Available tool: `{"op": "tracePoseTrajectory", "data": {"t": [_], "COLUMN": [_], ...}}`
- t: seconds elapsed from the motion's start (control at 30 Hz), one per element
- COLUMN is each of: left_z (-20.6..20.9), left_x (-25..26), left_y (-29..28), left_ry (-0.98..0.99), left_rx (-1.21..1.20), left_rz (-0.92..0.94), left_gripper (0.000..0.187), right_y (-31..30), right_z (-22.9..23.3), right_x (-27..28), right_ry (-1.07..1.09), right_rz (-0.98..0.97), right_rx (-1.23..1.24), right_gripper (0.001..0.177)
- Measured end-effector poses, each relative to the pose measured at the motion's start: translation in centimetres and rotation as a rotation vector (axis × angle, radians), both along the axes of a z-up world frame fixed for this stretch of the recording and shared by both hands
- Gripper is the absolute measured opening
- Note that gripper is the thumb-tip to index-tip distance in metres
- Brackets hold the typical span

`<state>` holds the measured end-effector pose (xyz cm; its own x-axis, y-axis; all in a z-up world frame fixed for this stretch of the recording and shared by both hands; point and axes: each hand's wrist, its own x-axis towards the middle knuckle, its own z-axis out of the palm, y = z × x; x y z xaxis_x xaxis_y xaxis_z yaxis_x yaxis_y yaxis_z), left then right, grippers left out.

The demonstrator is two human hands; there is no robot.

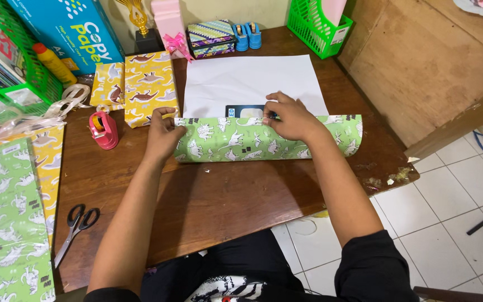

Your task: The person wraps a rectangular box with green dinosaur-patterned wrapping paper. They fold the paper around the box, secure it with tape from a pink dispenser, and fold the ends to complete the package.

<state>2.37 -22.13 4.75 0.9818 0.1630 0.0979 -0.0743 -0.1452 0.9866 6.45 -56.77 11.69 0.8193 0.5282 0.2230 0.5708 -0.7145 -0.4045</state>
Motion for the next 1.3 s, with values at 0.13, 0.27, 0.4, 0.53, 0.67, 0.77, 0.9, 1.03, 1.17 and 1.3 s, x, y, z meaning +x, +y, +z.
{"op": "tracePoseTrajectory", "data": {"t": [0.13,0.27,0.4,0.53,0.67,0.77,0.9,1.03,1.17,1.3], "left_z": [1.2,4.0,6.4,7.0,6.6,6.1,5.4,5.4,6.3,7.5], "left_x": [-0.5,-2.3,-3.7,-4.1,-3.5,-3.1,-2.7,-2.4,-1.6,-0.9], "left_y": [-0.5,-2.8,-7.2,-11.9,-14.0,-13.9,-13.8,-13.4,-12.8,-13.0], "left_ry": [-0.112,-0.599,-0.727,-0.636,-0.521,-0.507,-0.519,-0.471,-0.291,-0.204], "left_rx": [0.25,0.62,0.767,0.923,1.031,0.94,0.894,0.857,0.855,0.842], "left_rz": [0.141,0.256,-0.065,-0.349,-0.372,-0.337,-0.319,-0.358,-0.41,-0.406], "left_gripper": [0.057,0.054,0.056,0.057,0.059,0.055,0.047,0.035,0.022,0.019], "right_y": [-0.1,-0.5,-0.7,-0.7,-1.0,-1.1,-1.1,-0.6,-0.2,0.0], "right_z": [-0.2,-0.3,-0.5,-0.3,-0.3,-0.4,-0.1,0.2,-0.2,-0.5], "right_x": [0.7,0.8,0.8,0.9,1.0,1.2,0.7,-2.2,-4.4,-3.5], "right_ry": [0.195,0.191,0.145,0.295,0.404,0.303,-0.004,-0.218,-0.038,-0.376], "right_rz": [0.019,0.044,0.125,0.005,-0.057,0.016,0.097,-0.031,-0.1,-0.05], "right_rx": [0.076,0.126,0.223,0.262,0.382,0.406,0.384,0.195,0.106,0.015], "right_gripper": [0.017,0.017,0.015,0.014,0.023,0.026,0.023,0.011,0.009,0.021]}}
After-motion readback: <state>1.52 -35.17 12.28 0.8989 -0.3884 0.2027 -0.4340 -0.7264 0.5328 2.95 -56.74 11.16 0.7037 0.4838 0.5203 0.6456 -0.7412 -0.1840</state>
